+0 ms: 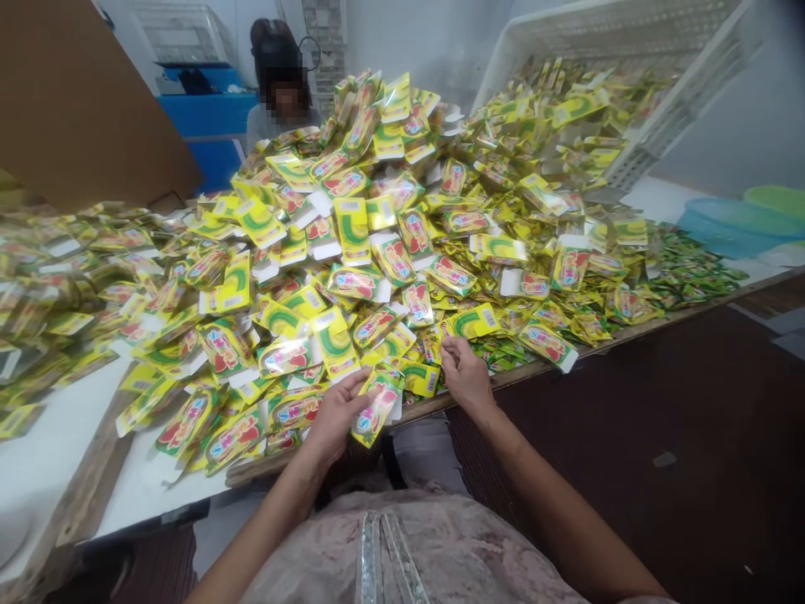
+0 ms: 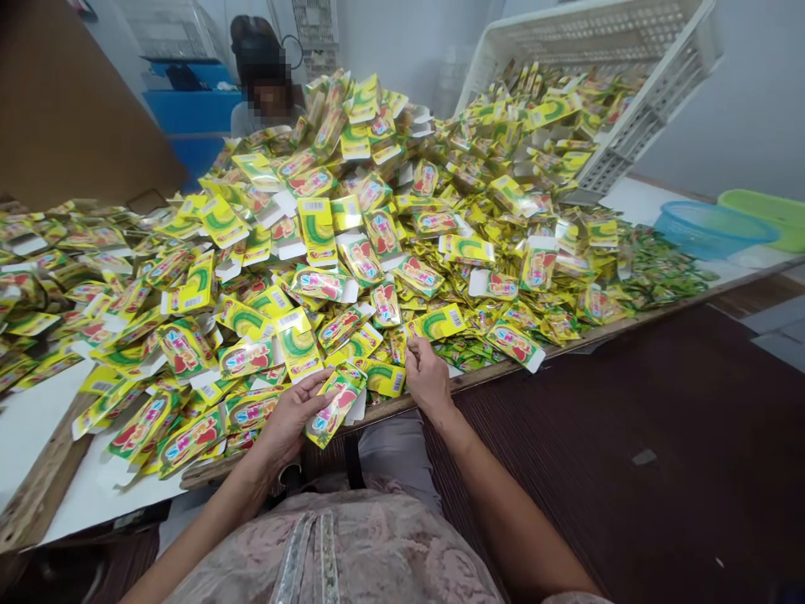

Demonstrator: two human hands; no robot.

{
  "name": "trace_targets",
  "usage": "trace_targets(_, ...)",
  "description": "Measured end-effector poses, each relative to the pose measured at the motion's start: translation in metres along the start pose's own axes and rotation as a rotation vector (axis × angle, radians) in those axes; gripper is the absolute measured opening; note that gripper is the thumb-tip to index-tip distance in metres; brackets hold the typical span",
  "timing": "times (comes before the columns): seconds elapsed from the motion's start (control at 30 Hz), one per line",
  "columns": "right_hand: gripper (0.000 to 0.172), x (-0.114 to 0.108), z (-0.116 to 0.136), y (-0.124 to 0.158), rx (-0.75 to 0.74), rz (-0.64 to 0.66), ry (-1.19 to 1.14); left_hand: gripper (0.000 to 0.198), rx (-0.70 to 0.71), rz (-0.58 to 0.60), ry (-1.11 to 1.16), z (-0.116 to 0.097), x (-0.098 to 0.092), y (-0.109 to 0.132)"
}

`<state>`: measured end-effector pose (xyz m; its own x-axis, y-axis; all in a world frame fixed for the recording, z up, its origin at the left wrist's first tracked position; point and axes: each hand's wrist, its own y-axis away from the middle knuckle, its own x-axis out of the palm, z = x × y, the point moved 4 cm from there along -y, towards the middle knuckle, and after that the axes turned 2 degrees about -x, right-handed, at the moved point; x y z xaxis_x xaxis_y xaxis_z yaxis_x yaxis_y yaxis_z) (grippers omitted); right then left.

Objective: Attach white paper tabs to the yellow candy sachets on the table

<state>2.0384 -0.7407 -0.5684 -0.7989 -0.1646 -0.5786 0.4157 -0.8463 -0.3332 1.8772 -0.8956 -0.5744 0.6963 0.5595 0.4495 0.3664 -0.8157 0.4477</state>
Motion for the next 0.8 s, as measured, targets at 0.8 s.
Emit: trace_targets(0.8, 0.025, 0.014, 0.054, 0.016, 0.034, 0.185, -0.433, 0.054, 0.028, 0.085, -0.021, -0.01, 0.0, 0.014)
